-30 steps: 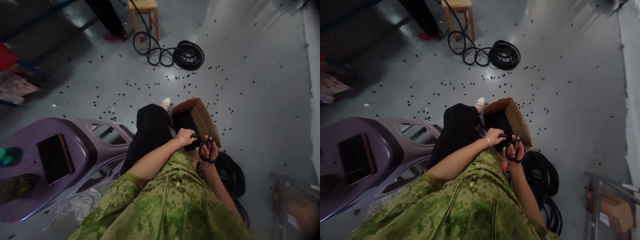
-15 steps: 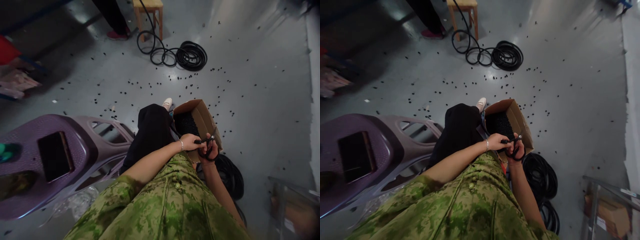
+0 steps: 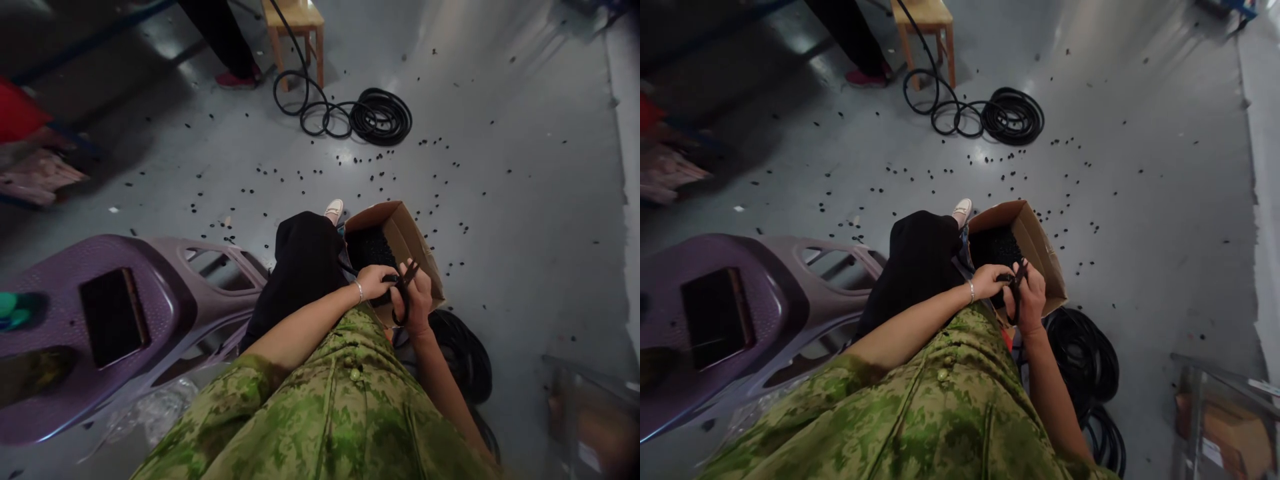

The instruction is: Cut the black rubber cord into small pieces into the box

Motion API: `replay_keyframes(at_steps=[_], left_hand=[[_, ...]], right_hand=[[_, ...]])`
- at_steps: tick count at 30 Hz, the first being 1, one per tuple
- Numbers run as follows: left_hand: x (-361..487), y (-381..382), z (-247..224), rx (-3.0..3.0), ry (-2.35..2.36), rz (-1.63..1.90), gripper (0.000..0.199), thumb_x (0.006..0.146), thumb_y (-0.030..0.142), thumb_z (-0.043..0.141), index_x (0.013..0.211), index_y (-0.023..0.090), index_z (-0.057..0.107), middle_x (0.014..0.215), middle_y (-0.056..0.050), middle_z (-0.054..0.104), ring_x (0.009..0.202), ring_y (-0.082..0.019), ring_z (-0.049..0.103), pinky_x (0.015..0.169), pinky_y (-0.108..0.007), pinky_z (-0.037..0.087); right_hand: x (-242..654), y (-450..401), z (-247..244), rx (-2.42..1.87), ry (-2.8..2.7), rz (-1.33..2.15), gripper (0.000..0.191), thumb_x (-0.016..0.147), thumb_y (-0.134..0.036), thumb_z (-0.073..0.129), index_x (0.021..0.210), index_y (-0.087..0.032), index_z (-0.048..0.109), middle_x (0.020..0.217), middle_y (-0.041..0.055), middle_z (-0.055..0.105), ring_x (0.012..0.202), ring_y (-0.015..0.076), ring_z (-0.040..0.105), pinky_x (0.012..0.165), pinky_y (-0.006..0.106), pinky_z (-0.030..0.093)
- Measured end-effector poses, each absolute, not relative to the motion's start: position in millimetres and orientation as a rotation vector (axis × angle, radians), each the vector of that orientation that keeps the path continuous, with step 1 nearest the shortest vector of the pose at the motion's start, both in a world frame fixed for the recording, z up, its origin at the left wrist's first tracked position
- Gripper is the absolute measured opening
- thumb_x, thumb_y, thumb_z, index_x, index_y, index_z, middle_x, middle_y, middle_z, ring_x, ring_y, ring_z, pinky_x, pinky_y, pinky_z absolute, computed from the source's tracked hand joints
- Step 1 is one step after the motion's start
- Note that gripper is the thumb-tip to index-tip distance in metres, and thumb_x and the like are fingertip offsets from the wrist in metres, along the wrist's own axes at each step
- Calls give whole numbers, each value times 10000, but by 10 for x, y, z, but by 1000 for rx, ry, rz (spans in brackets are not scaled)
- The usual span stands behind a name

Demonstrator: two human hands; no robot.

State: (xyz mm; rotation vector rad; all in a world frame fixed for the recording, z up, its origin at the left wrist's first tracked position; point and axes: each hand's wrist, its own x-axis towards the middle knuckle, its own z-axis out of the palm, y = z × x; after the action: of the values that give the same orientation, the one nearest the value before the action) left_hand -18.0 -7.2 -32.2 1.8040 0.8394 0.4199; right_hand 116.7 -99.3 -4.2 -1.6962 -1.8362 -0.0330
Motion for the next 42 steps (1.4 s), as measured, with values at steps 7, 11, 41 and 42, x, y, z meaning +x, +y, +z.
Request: replay_keyframes(at_steps=[7, 11, 41, 42], left_hand=[[-193, -60, -352, 1752, 848, 611, 253, 787, 99, 597, 944, 218, 754, 1082, -5, 738, 1013, -150, 666, 914, -237, 501], [-195, -69, -330, 1764, 865, 577, 299, 799, 103, 589, 1012, 234, 752, 1132, -5, 733, 1068, -158, 656, 955, -257, 502], [-200, -46, -251, 1798, 764, 196, 439, 823, 235, 632, 1247, 323, 705, 1154, 40, 753, 1070, -172, 681, 914, -235, 502], [-204, -50, -243, 1796, 702, 155, 451, 819, 243, 637, 1255, 338, 699, 1128, 52, 758, 1040, -164, 688, 877, -220, 501]], right_hand=[[1121, -1072, -41, -1700, -2033, -98, 602, 907, -345, 565, 1490, -237, 459, 1490, 124, 533, 1401, 329, 444, 1101, 501, 363], [1133, -1080, -59, -1733, -1937, 96, 564, 890, -397, 581, 1437, -267, 535, 1500, 90, 527, 1405, 334, 438, 1127, 522, 338], [1262, -1287, -228, -1220, -418, 1365, 274, 759, -365, 594, 987, -247, 689, 885, 32, 737, 680, 197, 675, 677, 397, 590], [1257, -1319, -240, -1219, -418, 1389, 274, 759, -375, 592, 978, -243, 691, 859, 34, 735, 663, 200, 666, 654, 395, 586]])
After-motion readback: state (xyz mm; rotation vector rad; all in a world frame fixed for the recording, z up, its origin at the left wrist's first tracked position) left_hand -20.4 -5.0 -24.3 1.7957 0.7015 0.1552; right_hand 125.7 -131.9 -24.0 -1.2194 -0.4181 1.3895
